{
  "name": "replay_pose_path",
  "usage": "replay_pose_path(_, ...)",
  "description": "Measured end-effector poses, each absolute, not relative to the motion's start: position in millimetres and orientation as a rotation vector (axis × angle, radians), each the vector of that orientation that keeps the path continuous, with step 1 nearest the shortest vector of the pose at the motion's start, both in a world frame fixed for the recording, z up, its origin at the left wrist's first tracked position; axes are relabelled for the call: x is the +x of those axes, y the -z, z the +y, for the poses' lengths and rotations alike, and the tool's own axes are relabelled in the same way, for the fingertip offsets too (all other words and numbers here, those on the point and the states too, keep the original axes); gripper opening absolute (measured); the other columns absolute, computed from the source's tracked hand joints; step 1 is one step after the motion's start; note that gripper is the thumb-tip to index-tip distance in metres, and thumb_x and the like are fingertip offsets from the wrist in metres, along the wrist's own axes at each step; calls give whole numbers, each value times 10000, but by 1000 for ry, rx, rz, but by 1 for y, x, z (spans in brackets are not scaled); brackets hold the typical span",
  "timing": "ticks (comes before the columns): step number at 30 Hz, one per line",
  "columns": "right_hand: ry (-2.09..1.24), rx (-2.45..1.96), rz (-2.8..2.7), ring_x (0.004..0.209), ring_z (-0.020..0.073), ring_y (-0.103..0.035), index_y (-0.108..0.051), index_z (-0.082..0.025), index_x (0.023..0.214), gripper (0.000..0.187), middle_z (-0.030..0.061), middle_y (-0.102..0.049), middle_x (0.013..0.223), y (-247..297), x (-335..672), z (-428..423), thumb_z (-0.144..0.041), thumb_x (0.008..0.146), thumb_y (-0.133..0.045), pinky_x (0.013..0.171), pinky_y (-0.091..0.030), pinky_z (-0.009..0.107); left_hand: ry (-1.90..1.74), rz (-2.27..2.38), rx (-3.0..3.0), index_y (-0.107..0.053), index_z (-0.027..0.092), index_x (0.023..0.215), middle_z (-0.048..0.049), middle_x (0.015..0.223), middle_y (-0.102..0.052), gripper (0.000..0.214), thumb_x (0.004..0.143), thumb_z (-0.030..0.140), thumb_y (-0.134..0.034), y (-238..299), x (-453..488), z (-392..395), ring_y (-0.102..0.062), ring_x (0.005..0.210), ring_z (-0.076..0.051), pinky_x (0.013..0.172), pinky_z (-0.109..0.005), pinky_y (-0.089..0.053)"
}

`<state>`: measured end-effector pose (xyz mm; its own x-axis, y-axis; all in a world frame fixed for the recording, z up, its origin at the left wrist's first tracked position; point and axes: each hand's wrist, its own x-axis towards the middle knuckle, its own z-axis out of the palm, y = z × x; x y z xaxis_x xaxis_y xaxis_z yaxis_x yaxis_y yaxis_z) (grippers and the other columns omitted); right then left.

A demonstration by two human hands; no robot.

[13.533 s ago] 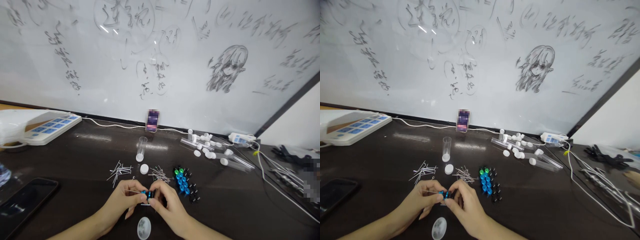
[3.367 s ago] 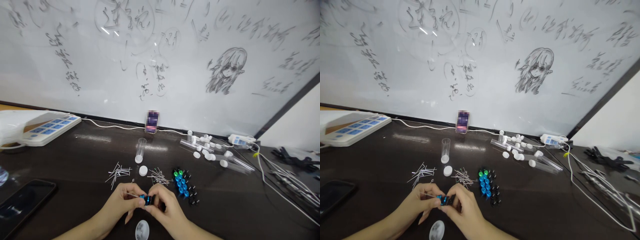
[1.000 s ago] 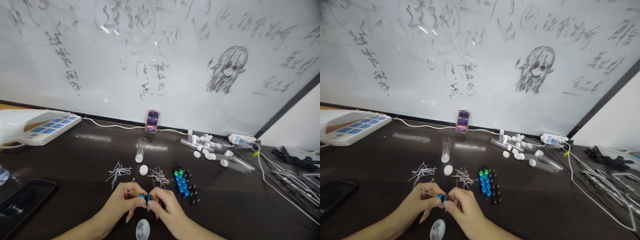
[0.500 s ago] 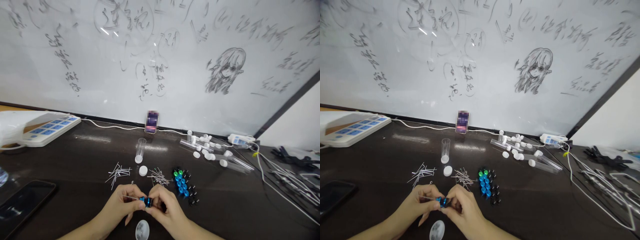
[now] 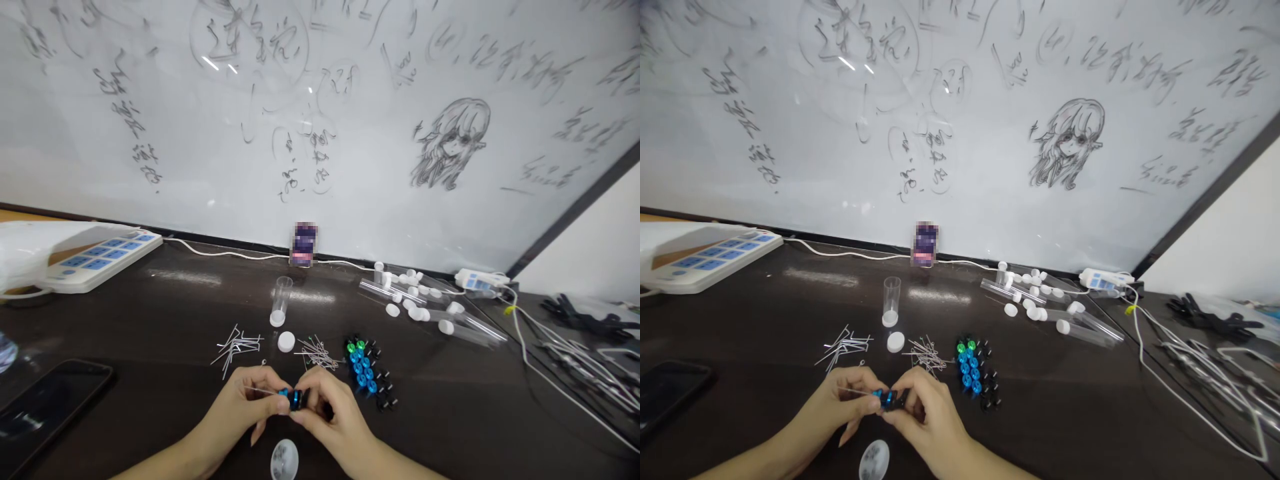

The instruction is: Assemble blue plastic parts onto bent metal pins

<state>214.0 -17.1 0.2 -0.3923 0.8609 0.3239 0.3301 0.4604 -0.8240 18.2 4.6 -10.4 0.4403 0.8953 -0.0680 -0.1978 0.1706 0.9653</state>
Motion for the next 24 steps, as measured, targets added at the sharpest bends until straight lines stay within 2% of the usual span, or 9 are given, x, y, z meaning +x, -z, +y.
replay_pose_path(3, -906, -1014, -1975, 595, 117, -476, -584, -210, 991, 229, -34, -506, 716, -2, 215, -18, -425, 917, -563, 581, -375, 232, -899, 779, 1128, -713, 124, 733, -16, 608, -673, 225, 692, 334, -784, 10, 18, 4, -412, 333, -26, 329, -147, -288)
replay_pose_path(6, -862, -1044, -2059, 652, 130, -521, -594, -198, 845, 310, -22, -532, 705, -5, 215, -19, -397, 995, -409, 648, -381, 249, -882, 766, 1138, -711, 125, 727, -25, 633, -689, 212, 686, 318, -791, 10, 18, 3, -419, 340, -29, 325, -146, -289)
replay_pose_path(8, -851, -1082, -2073, 642, 123, -514, -588, -197, 837, 261, -25, -529, 709, -5, 214, -19, -366, 983, -453, 634, -376, 241, -882, 765, 1141, -713, 127, 729, -26, 645, -690, 208, 688, 316, -790, 10, 19, 3, -417, 343, -28, 323, -145, -285)
replay_pose_path(10, -865, -1102, -2043, 615, 114, -491, -582, -199, 914, 165, -30, -519, 731, -4, 214, -19, -360, 936, -549, 593, -373, 227, -889, 775, 1140, -714, 128, 728, -8, 612, -665, 208, 691, 319, -788, 10, 19, 3, -401, 337, -22, 324, -142, -282)
replay_pose_path(13, -897, -1098, -1996, 587, 113, -471, -564, -197, 994, 233, -42, -494, 702, -4, 214, -18, -397, 885, -618, 551, -365, 218, -885, 787, 1139, -715, 128, 738, -2, 607, -654, 222, 694, 333, -785, 9, 19, 4, -391, 334, -19, 325, -143, -286)
replay_pose_path(15, -888, -1081, -2010, 607, 120, -489, -574, -198, 977, 224, -36, -505, 702, -5, 214, -18, -415, 929, -546, 584, -377, 230, -873, 787, 1144, -713, 127, 745, -13, 621, -666, 235, 692, 344, -785, 8, 19, 4, -401, 345, -27, 327, -147, -296)
replay_pose_path(18, -851, -1064, -2063, 659, 127, -517, -586, -193, 844, 289, -17, -524, 730, -6, 214, -18, -368, 997, -416, 644, -390, 249, -866, 781, 1151, -709, 126, 739, -18, 625, -672, 238, 689, 345, -787, 7, 19, 3, -408, 355, -32, 331, -149, -304)
replay_pose_path(21, -854, -1065, -2013, 631, 113, -491, -574, -201, 922, 162, -10, -525, 810, -3, 213, -19, -354, 948, -526, 599, -391, 235, -882, 782, 1116, -705, 128, 744, 1, 606, -653, 233, 684, 337, -790, 6, 19, 2, -396, 340, -25, 325, -146, -297)
replay_pose_path(24, -893, -1046, -1925, 598, 105, -458, -539, -214, 1040, 256, -3, -509, 869, -2, 213, -20, -385, 874, -635, 544, -380, 226, -891, 780, 1103, -708, 129, 763, 4, 601, -650, 231, 683, 328, -791, 6, 19, 2, -398, 333, -24, 318, -145, -291)
